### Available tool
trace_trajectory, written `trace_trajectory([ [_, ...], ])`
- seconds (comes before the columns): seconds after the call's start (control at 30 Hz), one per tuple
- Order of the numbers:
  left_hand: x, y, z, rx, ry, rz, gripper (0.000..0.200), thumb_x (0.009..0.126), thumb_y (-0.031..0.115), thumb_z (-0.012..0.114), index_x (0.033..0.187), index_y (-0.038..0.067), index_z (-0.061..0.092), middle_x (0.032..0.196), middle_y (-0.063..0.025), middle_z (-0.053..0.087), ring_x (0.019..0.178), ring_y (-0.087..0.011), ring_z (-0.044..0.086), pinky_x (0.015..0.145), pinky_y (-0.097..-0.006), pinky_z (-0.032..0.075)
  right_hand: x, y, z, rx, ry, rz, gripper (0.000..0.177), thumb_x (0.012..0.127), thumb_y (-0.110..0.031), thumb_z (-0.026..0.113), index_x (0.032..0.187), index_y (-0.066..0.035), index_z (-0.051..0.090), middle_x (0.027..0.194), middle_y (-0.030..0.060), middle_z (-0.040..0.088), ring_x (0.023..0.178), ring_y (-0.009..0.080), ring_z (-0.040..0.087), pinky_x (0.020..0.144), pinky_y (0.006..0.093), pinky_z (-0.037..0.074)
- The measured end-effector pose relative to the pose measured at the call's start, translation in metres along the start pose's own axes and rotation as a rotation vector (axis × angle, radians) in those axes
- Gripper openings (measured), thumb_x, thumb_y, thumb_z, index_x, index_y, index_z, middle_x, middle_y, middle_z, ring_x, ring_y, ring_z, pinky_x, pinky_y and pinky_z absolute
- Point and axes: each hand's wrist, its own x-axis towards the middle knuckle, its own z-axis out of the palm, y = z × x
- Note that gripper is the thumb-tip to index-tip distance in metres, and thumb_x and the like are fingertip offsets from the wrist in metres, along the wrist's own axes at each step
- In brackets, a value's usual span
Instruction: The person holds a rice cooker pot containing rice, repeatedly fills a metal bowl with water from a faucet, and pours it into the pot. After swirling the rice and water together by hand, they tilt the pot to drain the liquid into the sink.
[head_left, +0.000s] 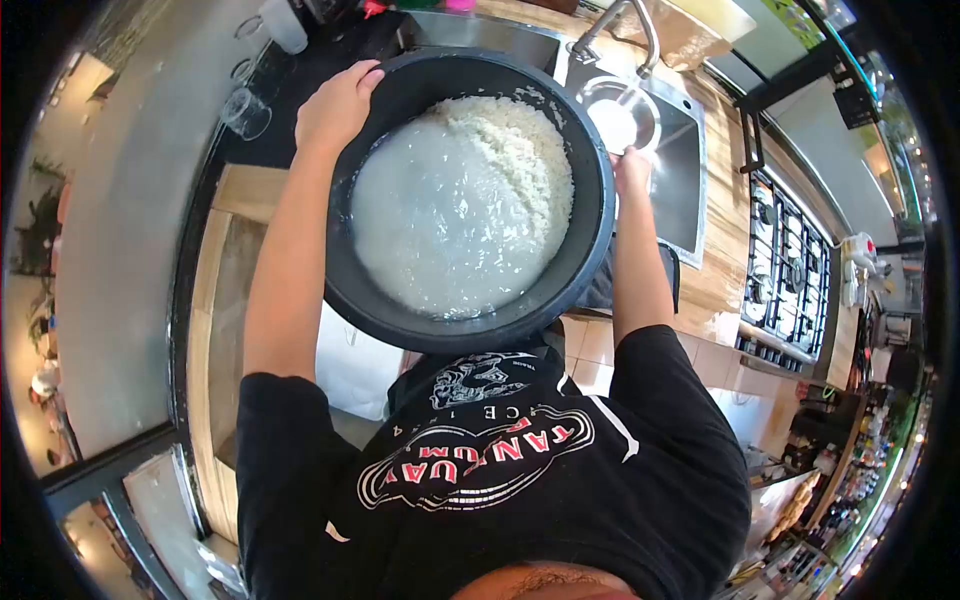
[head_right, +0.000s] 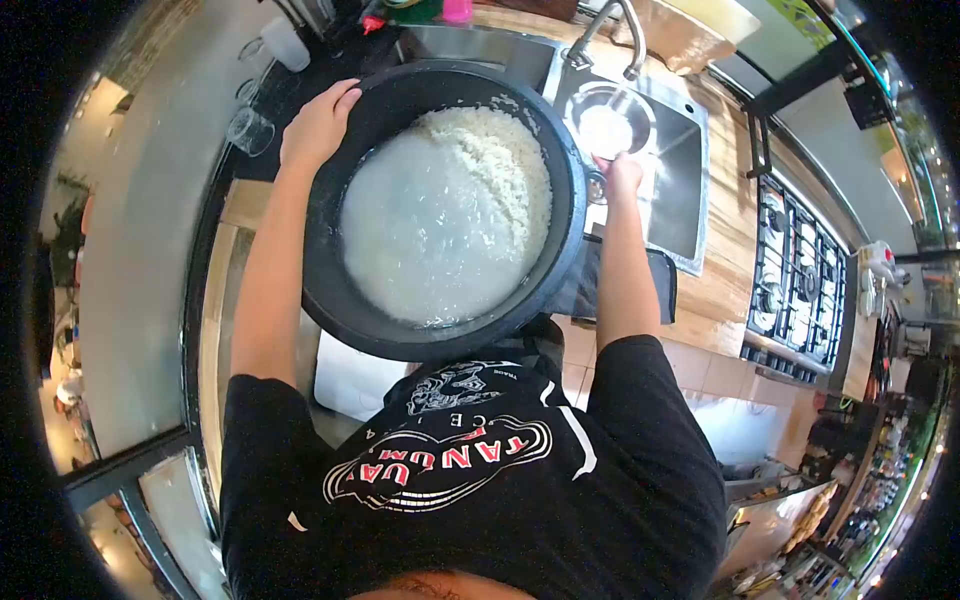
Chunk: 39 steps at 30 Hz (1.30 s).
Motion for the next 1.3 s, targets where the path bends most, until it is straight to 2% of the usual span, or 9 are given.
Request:
trace_trajectory([
  [0.03,0.002,-0.002,0.002,0.0,-0.007,0.017,0.04,0.091,0.048,0.038,0.117,0.024,0.056,0.112,-0.0055,0.062,0.102,-0.0307,0.058,0.084,-0.0414,0.046,-0.001,0.004,-0.005,-0.199,-0.049,0.048,0.02,0.087,-0.004,0.044,0.092,0.016,0.046,0.095,0.0255,0.055,0.08,0.0347,0.062,0.07,0.0444,0.059],
  [0.13,0.003,-0.003,0.005,-0.021,0.008,0.019,0.04,0.091,0.048,0.039,0.118,0.024,0.056,0.114,-0.0057,0.061,0.104,-0.0315,0.057,0.085,-0.0413,0.045,-0.035,0.0,0.003,-0.31,-0.107,0.067,0.024,0.087,-0.004,0.043,0.095,0.019,0.044,0.097,0.0275,0.054,0.081,0.0362,0.063,0.07,0.0427,0.059],
  [0.33,0.004,0.001,0.003,-0.033,-0.026,0.008,0.038,0.091,0.046,0.042,0.119,0.023,0.056,0.114,-0.0077,0.061,0.105,-0.0317,0.056,0.086,-0.0403,0.045,-0.064,-0.012,0.004,-0.252,-0.076,0.089,0.032,0.087,-0.005,0.04,0.101,0.025,0.039,0.102,0.0315,0.052,0.084,0.0391,0.063,0.07,0.0391,0.06],
  [0.37,0.005,0.001,0.004,-0.045,-0.021,-0.005,0.037,0.091,0.045,0.042,0.119,0.023,0.056,0.113,-0.0082,0.061,0.105,-0.0316,0.056,0.086,-0.0402,0.044,-0.068,-0.015,0.006,-0.214,-0.062,0.098,0.034,0.087,-0.005,0.041,0.101,0.026,0.038,0.103,0.0325,0.051,0.085,0.0406,0.062,0.069,0.0406,0.06],
  [0.47,0.003,0.004,0.003,-0.041,-0.019,0.022,0.037,0.092,0.045,0.042,0.119,0.023,0.056,0.113,-0.0092,0.061,0.105,-0.0315,0.056,0.087,-0.0399,0.044,-0.012,0.043,-0.016,0.067,-0.058,0.12,0.032,0.087,-0.004,0.041,0.1,0.026,0.038,0.102,0.0326,0.051,0.081,0.0398,0.063,0.064,0.0423,0.061],
  [0.6,0.005,0.003,0.004,-0.019,-0.015,0.024,0.038,0.092,0.045,0.041,0.119,0.023,0.056,0.113,-0.0104,0.061,0.104,-0.0324,0.057,0.087,-0.0404,0.044,-0.013,0.041,-0.018,0.083,-0.018,0.143,0.034,0.088,-0.004,0.041,0.101,0.027,0.036,0.101,0.0318,0.052,0.079,0.0384,0.064,0.061,0.0387,0.061],
  [0.67,0.006,0.004,0.004,-0.008,-0.017,0.027,0.038,0.092,0.045,0.041,0.118,0.023,0.056,0.113,-0.0108,0.061,0.104,-0.0328,0.056,0.087,-0.0406,0.044,-0.008,0.048,-0.019,0.123,-0.056,0.094,0.032,0.088,-0.007,0.043,0.097,0.023,0.039,0.09,0.0305,0.056,0.074,0.0375,0.065,0.063,0.0374,0.059],
  [1.07,0.005,0.003,0.006,-0.019,-0.008,0.046,0.041,0.092,0.047,0.04,0.12,0.022,0.056,0.115,-0.0115,0.06,0.106,-0.0335,0.056,0.087,-0.0408,0.044,-0.008,0.043,-0.02,0.088,-0.057,0.151,0.037,0.09,-0.007,0.039,0.101,0.028,0.034,0.092,0.0365,0.055,0.072,0.0396,0.065,0.062,0.0353,0.059],
  [1.3,0.006,0.002,0.007,-0.005,0.0,0.049,0.04,0.092,0.048,0.04,0.119,0.023,0.056,0.113,-0.0116,0.061,0.104,-0.034,0.057,0.086,-0.0417,0.045,-0.002,0.05,-0.022,0.141,-0.047,0.142,0.036,0.09,-0.005,0.038,0.103,0.028,0.032,0.093,0.036,0.054,0.072,0.0408,0.065,0.063,0.0373,0.06],
])
